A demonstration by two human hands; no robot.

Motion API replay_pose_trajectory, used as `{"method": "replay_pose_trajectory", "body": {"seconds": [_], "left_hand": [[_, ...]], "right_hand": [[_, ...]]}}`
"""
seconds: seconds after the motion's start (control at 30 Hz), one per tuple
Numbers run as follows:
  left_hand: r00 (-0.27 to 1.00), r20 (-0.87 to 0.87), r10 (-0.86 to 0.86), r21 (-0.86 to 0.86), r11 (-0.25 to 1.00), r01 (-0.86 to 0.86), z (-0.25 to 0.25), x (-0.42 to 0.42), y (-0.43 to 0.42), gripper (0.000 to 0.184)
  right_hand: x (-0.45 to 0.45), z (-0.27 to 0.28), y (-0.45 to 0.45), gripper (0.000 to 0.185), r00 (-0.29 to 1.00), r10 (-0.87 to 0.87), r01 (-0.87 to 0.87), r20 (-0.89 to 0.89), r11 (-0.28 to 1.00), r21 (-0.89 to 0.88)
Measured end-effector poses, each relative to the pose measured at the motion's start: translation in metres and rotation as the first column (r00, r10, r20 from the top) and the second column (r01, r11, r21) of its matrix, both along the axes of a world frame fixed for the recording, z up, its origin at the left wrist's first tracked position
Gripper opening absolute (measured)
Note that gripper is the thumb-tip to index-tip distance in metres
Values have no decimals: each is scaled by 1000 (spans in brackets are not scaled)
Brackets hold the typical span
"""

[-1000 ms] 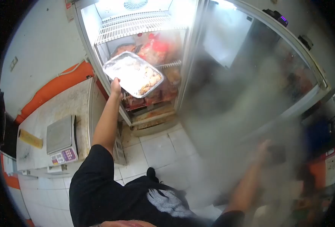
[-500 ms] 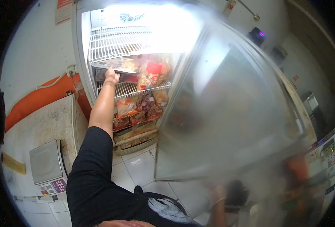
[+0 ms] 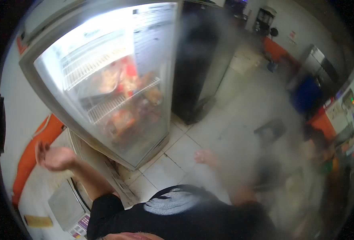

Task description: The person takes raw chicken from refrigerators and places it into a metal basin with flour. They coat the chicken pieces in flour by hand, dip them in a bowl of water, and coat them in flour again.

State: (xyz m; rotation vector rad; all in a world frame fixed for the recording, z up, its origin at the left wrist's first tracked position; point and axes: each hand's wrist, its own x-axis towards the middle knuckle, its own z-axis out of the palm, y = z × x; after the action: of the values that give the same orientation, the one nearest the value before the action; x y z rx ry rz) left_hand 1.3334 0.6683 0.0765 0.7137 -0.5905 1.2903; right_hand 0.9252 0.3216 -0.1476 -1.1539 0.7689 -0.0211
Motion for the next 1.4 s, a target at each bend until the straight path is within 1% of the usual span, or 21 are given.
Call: {"method": "replay_pose_trajectory", "body": {"seconds": [0.1,0.17,0.27,0.33,0.4,0.5,0.57,0.63,0.7,0.8,0.83,0.87,0.97,1.0,1.1,1.13,1.2,1.3,1.33,1.37,1.4], "left_hand": [[957,203,-206,89,977,192,-4,-39,-71,44],[936,155,-316,440,870,221,0,-84,-136,38],[737,-291,-610,705,383,596,-32,-122,-244,36],[848,-224,-479,903,225,366,-29,-142,-321,38],[757,-361,-545,876,81,476,-63,-146,-422,42],[560,-690,-458,673,-123,729,-103,-134,-583,48],[480,-778,-406,555,-86,827,-109,-116,-679,53],[455,-854,-252,469,6,883,-103,-106,-753,54],[403,-890,-214,404,44,914,-124,-87,-810,54],[438,-894,-94,418,175,891,-126,-107,-860,55],[467,-884,-27,450,223,865,-127,-112,-867,56],[652,-753,-87,641,125,757,-155,-89,-885,58],[793,-565,-226,765,217,607,-158,-154,-918,60],[738,-657,-153,653,374,659,-129,-187,-911,63],[745,-615,260,583,786,207,-149,-153,-943,65],[725,-641,251,567,792,227,-153,-148,-949,66],[710,-668,223,548,793,266,-149,-138,-956,67],[746,-641,182,575,758,309,-162,-120,-951,66],[805,-573,151,621,722,306,-167,-123,-943,64],[853,-507,123,660,692,292,-175,-137,-931,62],[822,-570,-24,613,654,444,-174,-163,-916,60]], "right_hand": [[5,-17,-18,43,1000,2,-2,-21,1000,-7],[-2,-9,-25,43,999,-15,13,-29,997,-77],[-35,-16,-52,42,989,-90,93,114,995,-20],[-76,-35,-83,46,955,-205,210,216,978,0],[-121,-69,-108,53,891,-353,381,285,923,-50],[-175,-17,-131,78,841,-455,506,294,853,-127],[-221,-34,-161,99,726,-579,595,373,799,82],[-269,-57,-186,115,612,-566,624,552,775,103],[-281,-3,-207,127,419,-880,828,225,471,303],[-331,-10,-246,134,392,-873,880,291,448,157],[-358,-36,-263,133,400,-860,896,317,440,62],[-390,-82,-288,132,413,-844,902,342,430,-29],[-369,-45,-341,124,375,-893,925,249,377,-40],[-352,-14,-360,123,373,-903,924,214,382,0],[-351,-16,-414,111,390,-881,915,266,404,-1],[-369,-53,-433,109,396,-876,915,275,400,-44],[-316,19,-443,98,302,-926,947,227,319,39],[-364,-94,-479,79,296,-927,937,232,328,115],[-356,-95,-490,59,272,-962,960,13,271,-71],[-363,-139,-496,56,363,-925,931,110,354,-91],[-329,-112,-520,56,365,-931,930,23,365,32]]}}
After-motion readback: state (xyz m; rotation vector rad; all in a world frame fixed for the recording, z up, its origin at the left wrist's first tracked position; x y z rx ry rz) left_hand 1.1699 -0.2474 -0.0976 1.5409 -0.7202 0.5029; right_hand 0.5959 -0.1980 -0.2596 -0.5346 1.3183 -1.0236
